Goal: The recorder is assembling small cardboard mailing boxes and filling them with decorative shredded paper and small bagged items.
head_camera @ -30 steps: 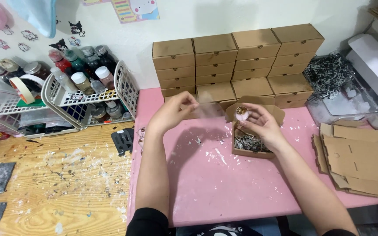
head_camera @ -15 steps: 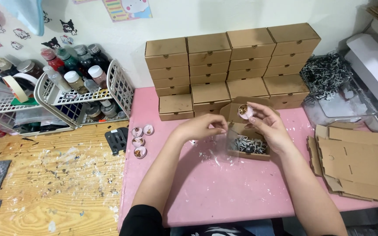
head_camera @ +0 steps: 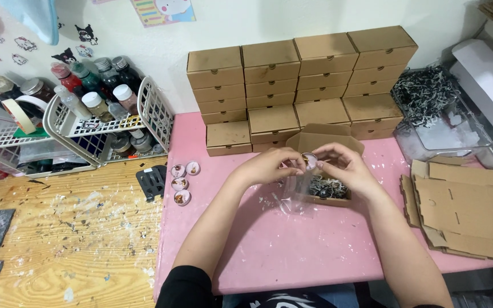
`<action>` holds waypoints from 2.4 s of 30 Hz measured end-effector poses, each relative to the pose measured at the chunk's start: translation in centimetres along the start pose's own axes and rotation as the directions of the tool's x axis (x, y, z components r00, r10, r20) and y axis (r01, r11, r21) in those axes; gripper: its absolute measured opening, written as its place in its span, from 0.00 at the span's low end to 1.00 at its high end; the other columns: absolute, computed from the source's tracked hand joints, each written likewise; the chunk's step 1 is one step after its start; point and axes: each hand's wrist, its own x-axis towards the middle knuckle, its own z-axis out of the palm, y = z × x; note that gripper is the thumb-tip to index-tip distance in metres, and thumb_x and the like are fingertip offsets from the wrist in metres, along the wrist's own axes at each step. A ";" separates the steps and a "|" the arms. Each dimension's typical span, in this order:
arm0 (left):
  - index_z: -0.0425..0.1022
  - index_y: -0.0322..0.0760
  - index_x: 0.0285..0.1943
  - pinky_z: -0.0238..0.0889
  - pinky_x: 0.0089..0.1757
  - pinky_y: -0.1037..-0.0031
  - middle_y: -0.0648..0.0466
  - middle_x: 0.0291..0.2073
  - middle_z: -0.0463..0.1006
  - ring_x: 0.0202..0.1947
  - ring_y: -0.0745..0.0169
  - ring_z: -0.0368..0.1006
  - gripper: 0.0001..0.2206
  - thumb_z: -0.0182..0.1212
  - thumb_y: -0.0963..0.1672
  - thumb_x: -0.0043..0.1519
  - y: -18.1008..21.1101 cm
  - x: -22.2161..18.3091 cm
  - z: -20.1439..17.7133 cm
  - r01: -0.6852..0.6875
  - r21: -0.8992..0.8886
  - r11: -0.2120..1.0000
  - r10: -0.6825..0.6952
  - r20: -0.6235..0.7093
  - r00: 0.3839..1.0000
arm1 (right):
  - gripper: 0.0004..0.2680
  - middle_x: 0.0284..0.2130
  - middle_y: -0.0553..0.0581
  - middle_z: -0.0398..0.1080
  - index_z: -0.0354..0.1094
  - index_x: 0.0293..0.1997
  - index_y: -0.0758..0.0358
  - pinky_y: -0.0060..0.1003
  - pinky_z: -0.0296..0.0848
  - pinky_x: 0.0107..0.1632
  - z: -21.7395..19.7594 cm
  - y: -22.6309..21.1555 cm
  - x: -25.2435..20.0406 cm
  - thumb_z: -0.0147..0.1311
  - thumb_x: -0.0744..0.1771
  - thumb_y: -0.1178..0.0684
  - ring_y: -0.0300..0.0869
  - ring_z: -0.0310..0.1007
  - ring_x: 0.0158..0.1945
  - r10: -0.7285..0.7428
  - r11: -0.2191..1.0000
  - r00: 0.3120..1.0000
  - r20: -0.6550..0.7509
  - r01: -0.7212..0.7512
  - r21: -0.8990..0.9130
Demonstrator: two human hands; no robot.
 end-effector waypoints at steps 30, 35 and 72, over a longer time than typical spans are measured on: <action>0.72 0.32 0.43 0.76 0.42 0.72 0.50 0.42 0.82 0.39 0.64 0.80 0.10 0.65 0.44 0.62 -0.9 1.4 0.0 0.126 -0.376 0.918 -0.254 -0.315 0.914 | 0.07 0.40 0.55 0.78 0.76 0.48 0.66 0.34 0.77 0.49 -3.2 2.3 0.8 0.60 0.66 0.60 0.39 0.78 0.43 0.030 0.992 0.981 -0.192 -0.007 0.122; 0.68 0.37 0.56 0.74 0.39 0.75 0.53 0.38 0.83 0.37 0.66 0.80 0.19 0.67 0.46 0.59 0.2 1.7 0.9 0.229 -0.432 0.872 -0.385 -0.317 0.867 | 0.07 0.41 0.57 0.78 0.73 0.49 0.67 0.31 0.76 0.49 -3.4 2.4 0.2 0.60 0.67 0.63 0.37 0.77 0.44 -0.097 0.989 0.960 -0.263 0.122 0.081; 0.63 0.35 0.63 0.63 0.61 0.59 0.44 0.61 0.64 0.62 0.47 0.67 0.21 0.62 0.46 0.65 -4.7 0.2 8.9 0.145 -0.015 0.989 -0.138 -0.428 0.893 | 0.08 0.65 0.59 0.64 0.82 0.40 0.57 0.53 0.55 0.69 -1.6 1.8 -4.8 0.65 0.61 0.50 0.57 0.55 0.69 -0.313 0.610 0.947 0.068 0.255 -0.751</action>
